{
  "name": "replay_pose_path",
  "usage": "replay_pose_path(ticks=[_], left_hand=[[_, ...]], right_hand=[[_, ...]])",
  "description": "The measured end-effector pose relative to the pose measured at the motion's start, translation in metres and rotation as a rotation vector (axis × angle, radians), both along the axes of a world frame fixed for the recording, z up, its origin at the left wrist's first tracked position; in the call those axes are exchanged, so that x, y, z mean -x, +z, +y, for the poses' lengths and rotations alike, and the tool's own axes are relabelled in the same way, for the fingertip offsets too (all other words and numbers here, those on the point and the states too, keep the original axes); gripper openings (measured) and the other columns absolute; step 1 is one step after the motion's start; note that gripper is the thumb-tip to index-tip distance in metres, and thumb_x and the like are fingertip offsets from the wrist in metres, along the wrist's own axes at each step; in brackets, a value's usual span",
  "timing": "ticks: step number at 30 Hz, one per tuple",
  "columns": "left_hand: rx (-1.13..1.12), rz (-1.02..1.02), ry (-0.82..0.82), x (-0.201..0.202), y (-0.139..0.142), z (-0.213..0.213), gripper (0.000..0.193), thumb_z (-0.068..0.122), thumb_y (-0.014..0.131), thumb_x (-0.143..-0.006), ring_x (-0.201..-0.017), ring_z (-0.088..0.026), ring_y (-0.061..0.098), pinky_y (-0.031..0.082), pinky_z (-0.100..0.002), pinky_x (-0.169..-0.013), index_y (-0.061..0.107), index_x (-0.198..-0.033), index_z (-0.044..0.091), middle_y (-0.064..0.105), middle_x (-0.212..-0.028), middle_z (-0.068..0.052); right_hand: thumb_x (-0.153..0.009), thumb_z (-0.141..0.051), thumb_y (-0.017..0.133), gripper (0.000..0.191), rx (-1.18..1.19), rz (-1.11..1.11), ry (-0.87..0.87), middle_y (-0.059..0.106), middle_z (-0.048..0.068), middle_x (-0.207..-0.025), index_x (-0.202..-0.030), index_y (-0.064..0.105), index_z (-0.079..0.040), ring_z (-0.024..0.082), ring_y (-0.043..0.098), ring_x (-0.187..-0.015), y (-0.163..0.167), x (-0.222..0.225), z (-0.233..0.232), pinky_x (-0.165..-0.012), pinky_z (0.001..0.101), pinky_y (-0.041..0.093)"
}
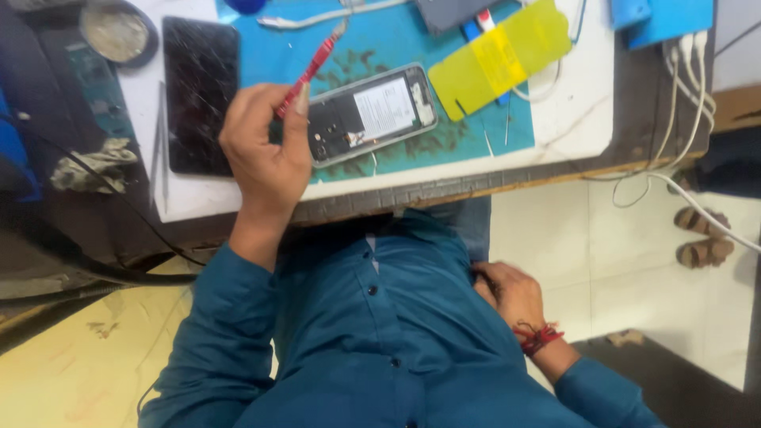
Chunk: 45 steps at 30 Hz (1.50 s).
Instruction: The person uses a red-handled screwdriver to remove screws from a disassembled smartphone lying on a blue mat. They then use their fingers to lift and remove a small internal component from the phone chassis.
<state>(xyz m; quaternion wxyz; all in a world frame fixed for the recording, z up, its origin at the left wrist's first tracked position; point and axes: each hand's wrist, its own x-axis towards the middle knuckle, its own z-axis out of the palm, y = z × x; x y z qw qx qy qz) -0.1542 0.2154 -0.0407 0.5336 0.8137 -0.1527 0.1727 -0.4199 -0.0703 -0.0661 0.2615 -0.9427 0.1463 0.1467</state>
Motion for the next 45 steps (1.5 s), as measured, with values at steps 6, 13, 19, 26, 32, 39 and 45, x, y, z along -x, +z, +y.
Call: replay_pose_path(ticks=[6,13,19,26,32,39,45], left_hand=[[0.026,-0.009,-0.027,0.000,-0.007,0.001,0.013,0.012,0.073,-0.111,-0.089,-0.019,0.065,0.052,-0.030,-0.079,0.072,-0.111,-0.001,0.069,-0.104,-0.012],[0.042,-0.019,-0.048,-0.001,-0.009,0.000,0.015,0.016,0.073,-0.111,-0.085,-0.018,0.066,0.053,-0.030,-0.077,0.073,-0.110,0.001,0.069,-0.101,-0.010],[0.023,-0.027,-0.011,-0.001,-0.007,0.000,0.015,0.016,0.073,-0.108,-0.083,-0.020,0.066,0.052,-0.032,-0.076,0.073,-0.108,0.001,0.069,-0.097,-0.010],[0.067,-0.006,-0.016,0.000,-0.008,0.000,0.017,0.018,0.073,-0.108,-0.083,-0.019,0.068,0.054,-0.032,-0.075,0.073,-0.107,0.002,0.070,-0.100,-0.010],[0.020,-0.010,-0.007,0.002,-0.003,0.000,0.016,0.016,0.075,-0.105,-0.083,-0.022,0.067,0.053,-0.033,-0.076,0.073,-0.106,0.000,0.069,-0.098,-0.012],[0.108,0.015,0.018,0.002,0.000,-0.002,0.015,0.013,0.074,-0.105,-0.084,-0.021,0.068,0.053,-0.031,-0.077,0.073,-0.108,-0.002,0.070,-0.100,-0.013],[0.105,0.040,0.033,0.002,0.006,-0.001,0.016,0.012,0.073,-0.103,-0.083,-0.021,0.068,0.053,-0.031,-0.076,0.072,-0.106,-0.003,0.069,-0.097,-0.014]], right_hand=[[-0.076,-0.012,0.068,0.038,0.213,-0.226,0.470,0.047,0.029,-0.148,-0.114,0.072,-0.009,0.047,0.041,-0.138,-0.016,-0.006,0.001,-0.110,0.0556,0.036],[-0.082,-0.024,0.067,0.042,0.598,-0.147,0.681,0.044,0.024,-0.149,-0.123,0.072,-0.016,0.036,0.037,-0.144,-0.030,-0.012,-0.008,-0.114,0.0653,0.027],[-0.094,-0.033,0.070,0.029,0.497,0.084,0.190,0.036,0.041,-0.158,-0.100,0.075,-0.006,0.040,0.065,-0.086,-0.040,-0.009,0.003,-0.084,0.0450,0.053],[-0.081,-0.022,0.077,0.027,0.350,-0.316,0.553,0.053,0.025,-0.148,-0.090,0.071,0.002,0.034,0.067,-0.108,-0.046,-0.014,-0.021,-0.095,0.0416,0.054],[-0.073,-0.021,0.078,0.047,0.096,-0.172,0.545,0.073,0.010,-0.111,-0.115,0.074,0.000,0.026,0.074,-0.085,0.047,0.049,-0.057,-0.075,0.0369,0.059],[-0.099,-0.020,0.055,0.032,-0.667,-0.287,-0.684,0.073,0.012,-0.110,-0.120,0.069,-0.001,0.020,0.074,-0.091,0.097,-0.023,-0.087,-0.074,0.0341,0.060],[-0.089,-0.007,0.071,0.047,-1.578,-0.277,-0.548,0.069,0.014,-0.115,-0.134,0.058,0.000,0.028,0.069,-0.096,0.054,-0.125,-0.051,-0.077,0.0341,0.059]])
